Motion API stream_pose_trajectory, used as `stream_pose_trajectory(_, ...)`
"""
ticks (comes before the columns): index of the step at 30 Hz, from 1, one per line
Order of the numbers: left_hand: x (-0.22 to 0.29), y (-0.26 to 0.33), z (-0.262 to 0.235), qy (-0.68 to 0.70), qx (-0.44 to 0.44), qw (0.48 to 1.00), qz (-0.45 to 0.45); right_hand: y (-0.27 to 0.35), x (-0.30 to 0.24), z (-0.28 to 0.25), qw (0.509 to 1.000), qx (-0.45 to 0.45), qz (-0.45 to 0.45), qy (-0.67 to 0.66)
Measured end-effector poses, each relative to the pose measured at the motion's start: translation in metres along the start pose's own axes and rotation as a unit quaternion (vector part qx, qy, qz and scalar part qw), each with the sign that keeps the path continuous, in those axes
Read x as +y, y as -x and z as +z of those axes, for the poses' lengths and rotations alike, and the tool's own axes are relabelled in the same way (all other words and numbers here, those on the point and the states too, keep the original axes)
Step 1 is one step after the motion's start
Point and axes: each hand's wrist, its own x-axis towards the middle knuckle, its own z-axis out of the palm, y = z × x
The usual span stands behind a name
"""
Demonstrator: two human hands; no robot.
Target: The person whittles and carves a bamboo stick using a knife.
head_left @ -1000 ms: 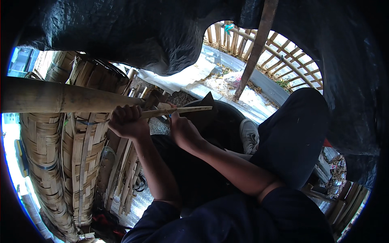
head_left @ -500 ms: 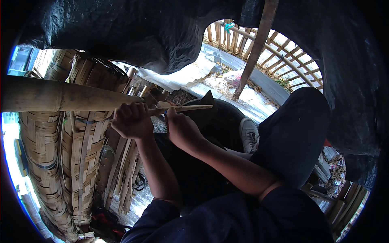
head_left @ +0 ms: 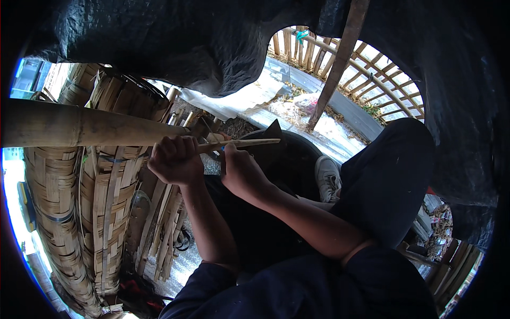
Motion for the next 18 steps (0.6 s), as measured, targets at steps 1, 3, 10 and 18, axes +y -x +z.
stream_pose_trajectory(1,0.000,0.000,-0.001,0.001,0.000,1.000,0.000,-0.003,0.013,0.007,1.000,0.001,0.000,0.001)
stream_pose_trajectory(3,-0.006,-0.003,0.001,-0.018,-0.021,1.000,-0.002,-0.012,0.058,0.016,0.998,0.029,0.032,0.055)
stream_pose_trajectory(10,0.002,-0.004,-0.014,-0.014,0.014,1.000,-0.005,-0.007,0.036,0.011,0.999,-0.016,0.042,-0.017)
stream_pose_trajectory(18,-0.001,-0.007,0.000,-0.001,0.051,0.999,-0.013,-0.016,0.115,0.007,0.995,0.040,0.045,0.073)
